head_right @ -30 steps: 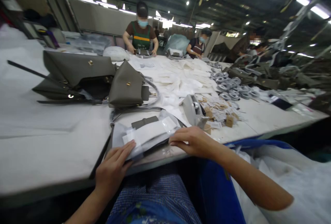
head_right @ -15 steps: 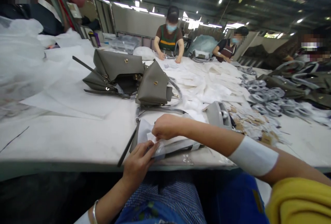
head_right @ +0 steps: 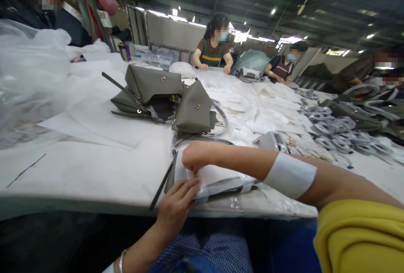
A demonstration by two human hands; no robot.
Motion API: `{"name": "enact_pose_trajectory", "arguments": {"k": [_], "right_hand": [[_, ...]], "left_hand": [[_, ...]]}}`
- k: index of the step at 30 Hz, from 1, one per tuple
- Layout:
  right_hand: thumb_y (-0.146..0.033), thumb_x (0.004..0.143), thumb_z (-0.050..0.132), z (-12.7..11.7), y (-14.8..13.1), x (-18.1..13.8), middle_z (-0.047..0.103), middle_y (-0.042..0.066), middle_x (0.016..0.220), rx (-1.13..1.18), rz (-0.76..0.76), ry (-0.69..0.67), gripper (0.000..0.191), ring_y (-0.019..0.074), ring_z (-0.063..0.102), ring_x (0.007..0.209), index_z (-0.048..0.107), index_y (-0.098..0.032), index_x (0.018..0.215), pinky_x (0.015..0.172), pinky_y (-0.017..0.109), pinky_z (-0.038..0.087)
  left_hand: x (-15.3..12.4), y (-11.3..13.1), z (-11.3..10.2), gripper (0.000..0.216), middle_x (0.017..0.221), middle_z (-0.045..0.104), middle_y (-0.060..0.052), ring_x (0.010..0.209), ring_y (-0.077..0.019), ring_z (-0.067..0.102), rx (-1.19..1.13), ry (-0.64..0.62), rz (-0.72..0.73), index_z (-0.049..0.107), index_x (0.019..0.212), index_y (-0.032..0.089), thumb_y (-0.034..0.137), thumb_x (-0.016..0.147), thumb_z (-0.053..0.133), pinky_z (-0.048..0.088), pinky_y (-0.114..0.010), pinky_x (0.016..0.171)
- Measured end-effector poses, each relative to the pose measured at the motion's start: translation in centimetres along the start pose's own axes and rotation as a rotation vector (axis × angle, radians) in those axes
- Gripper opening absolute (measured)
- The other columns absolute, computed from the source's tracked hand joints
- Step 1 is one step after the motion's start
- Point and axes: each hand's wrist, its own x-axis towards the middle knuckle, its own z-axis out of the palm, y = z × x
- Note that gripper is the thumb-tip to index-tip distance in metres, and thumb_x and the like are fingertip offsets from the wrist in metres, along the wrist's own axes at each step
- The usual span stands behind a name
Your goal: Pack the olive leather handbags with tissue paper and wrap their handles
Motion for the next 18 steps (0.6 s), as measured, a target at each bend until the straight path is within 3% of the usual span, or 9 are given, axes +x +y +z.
{"name": "enact_pose_trajectory", "arguments": {"k": [4,8,13,18], "right_hand": [[-0.040,0.073,0.079,0.2,0.5,0.2,0.074,0.006,0.070,-0.014,0.008,0.086,0.017,0.0187,0.062,0.064,0.080,-0.024,0.080,0.055,0.028,0.027],[-0.057,0.070,0.075,1.1,2.2,0.8,0.070,0.006,0.063,0.046,0.035,0.131,0.037,0.0166,0.055,0.057,0.077,-0.020,0.072,0.055,0.029,0.023],[-0.068,0.063,0.075,2.9,4.6,1.9,0.066,0.000,0.062,0.244,0.054,0.123,0.047,0.0126,0.047,0.053,0.072,-0.022,0.073,0.055,0.027,0.022],[-0.069,0.056,0.078,4.1,6.1,2.8,0.065,-0.002,0.069,0.465,0.088,0.061,0.054,0.0131,0.052,0.059,0.070,-0.021,0.079,0.056,0.026,0.028]], "left_hand": [[-0.1,-0.1,0.2,0.041,0.131,0.064,-0.002,0.110,-0.0224,0.057,-0.046,0.015,-0.004,0.056,0.128,0.018,0.010,0.089,0.063,0.053,-0.033,0.098],[0.0,0.1,0.2,0.042,0.128,0.066,-0.002,0.106,-0.0227,0.058,-0.039,0.051,0.000,0.058,0.126,0.017,0.008,0.086,0.065,0.056,-0.034,0.094],[0.1,0.2,0.1,0.057,0.129,0.066,-0.003,0.105,-0.0231,0.059,-0.039,0.045,-0.010,0.056,0.128,0.017,-0.002,0.076,0.070,0.057,-0.035,0.093],[0.0,0.3,0.0,0.069,0.125,0.067,-0.003,0.103,-0.0222,0.060,-0.057,0.064,-0.025,0.051,0.134,0.018,-0.009,0.072,0.066,0.057,-0.033,0.093]]}}
